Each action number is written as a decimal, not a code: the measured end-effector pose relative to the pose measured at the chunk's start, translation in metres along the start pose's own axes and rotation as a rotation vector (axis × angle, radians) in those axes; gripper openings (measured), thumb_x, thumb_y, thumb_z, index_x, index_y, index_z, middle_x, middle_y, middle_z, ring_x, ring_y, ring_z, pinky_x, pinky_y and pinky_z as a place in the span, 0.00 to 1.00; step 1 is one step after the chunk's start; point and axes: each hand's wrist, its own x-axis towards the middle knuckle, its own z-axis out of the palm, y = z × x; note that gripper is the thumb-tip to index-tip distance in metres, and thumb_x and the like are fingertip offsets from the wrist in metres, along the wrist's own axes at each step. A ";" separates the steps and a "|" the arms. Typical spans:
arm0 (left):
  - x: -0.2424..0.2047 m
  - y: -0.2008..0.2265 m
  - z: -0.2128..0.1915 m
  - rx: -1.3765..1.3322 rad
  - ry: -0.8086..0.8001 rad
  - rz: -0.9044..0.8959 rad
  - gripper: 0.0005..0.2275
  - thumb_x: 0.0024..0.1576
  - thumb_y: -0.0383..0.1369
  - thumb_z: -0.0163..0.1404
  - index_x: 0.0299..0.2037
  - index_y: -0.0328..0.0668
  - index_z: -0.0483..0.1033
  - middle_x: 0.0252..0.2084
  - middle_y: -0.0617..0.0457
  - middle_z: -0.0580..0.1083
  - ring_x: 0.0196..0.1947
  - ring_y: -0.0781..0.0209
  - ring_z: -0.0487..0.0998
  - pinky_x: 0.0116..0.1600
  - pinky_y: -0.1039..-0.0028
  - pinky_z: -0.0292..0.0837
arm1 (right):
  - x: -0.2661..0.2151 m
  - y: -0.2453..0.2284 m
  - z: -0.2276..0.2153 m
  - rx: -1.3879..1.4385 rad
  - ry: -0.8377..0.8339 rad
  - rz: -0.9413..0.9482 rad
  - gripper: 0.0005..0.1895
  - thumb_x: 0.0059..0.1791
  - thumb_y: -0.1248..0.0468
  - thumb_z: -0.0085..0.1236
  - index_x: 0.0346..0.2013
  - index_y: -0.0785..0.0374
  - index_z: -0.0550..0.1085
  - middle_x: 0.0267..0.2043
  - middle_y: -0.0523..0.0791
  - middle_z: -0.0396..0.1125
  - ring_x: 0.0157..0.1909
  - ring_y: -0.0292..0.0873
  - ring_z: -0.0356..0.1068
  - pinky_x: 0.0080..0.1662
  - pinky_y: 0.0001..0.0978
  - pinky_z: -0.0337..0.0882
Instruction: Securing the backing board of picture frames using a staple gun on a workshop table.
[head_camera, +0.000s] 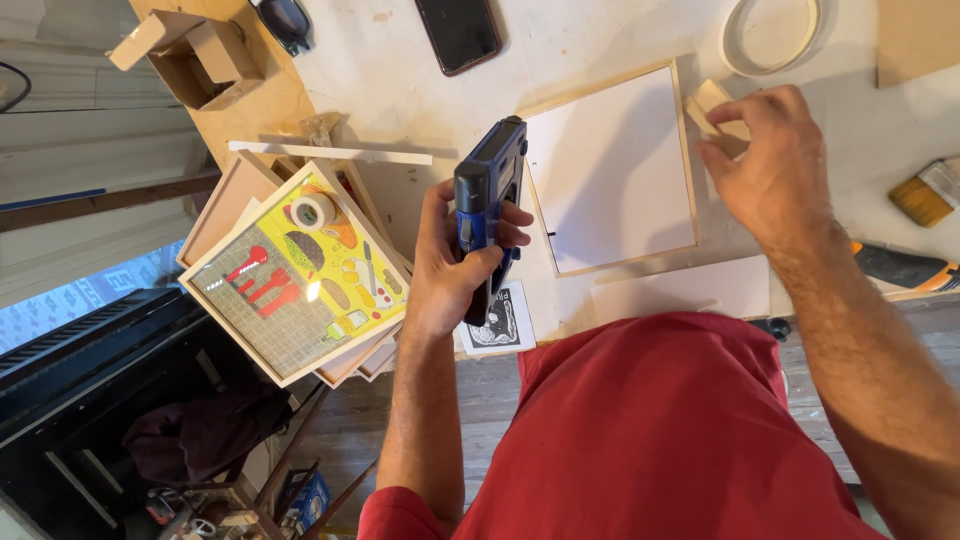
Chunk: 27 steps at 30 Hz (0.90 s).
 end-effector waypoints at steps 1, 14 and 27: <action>0.000 0.000 0.001 -0.006 0.002 0.000 0.23 0.49 0.22 0.44 0.58 0.38 0.58 0.46 0.36 0.78 0.41 0.49 0.81 0.49 0.62 0.78 | 0.000 0.002 0.001 0.003 -0.042 0.009 0.20 0.47 0.68 0.75 0.53 0.66 0.79 0.53 0.55 0.64 0.51 0.58 0.70 0.52 0.49 0.71; -0.001 -0.001 0.007 0.030 -0.036 -0.050 0.24 0.50 0.21 0.44 0.59 0.39 0.57 0.48 0.36 0.78 0.41 0.52 0.80 0.52 0.61 0.78 | -0.001 -0.013 -0.026 -0.032 -0.080 0.091 0.17 0.57 0.63 0.70 0.49 0.78 0.77 0.57 0.56 0.60 0.40 0.53 0.74 0.44 0.43 0.75; 0.018 0.032 -0.004 0.516 0.045 -0.002 0.22 0.50 0.25 0.45 0.58 0.29 0.65 0.48 0.41 0.80 0.41 0.57 0.83 0.44 0.68 0.85 | 0.003 -0.015 0.027 0.032 0.006 0.082 0.18 0.49 0.65 0.75 0.47 0.67 0.74 0.42 0.50 0.69 0.42 0.50 0.68 0.41 0.48 0.72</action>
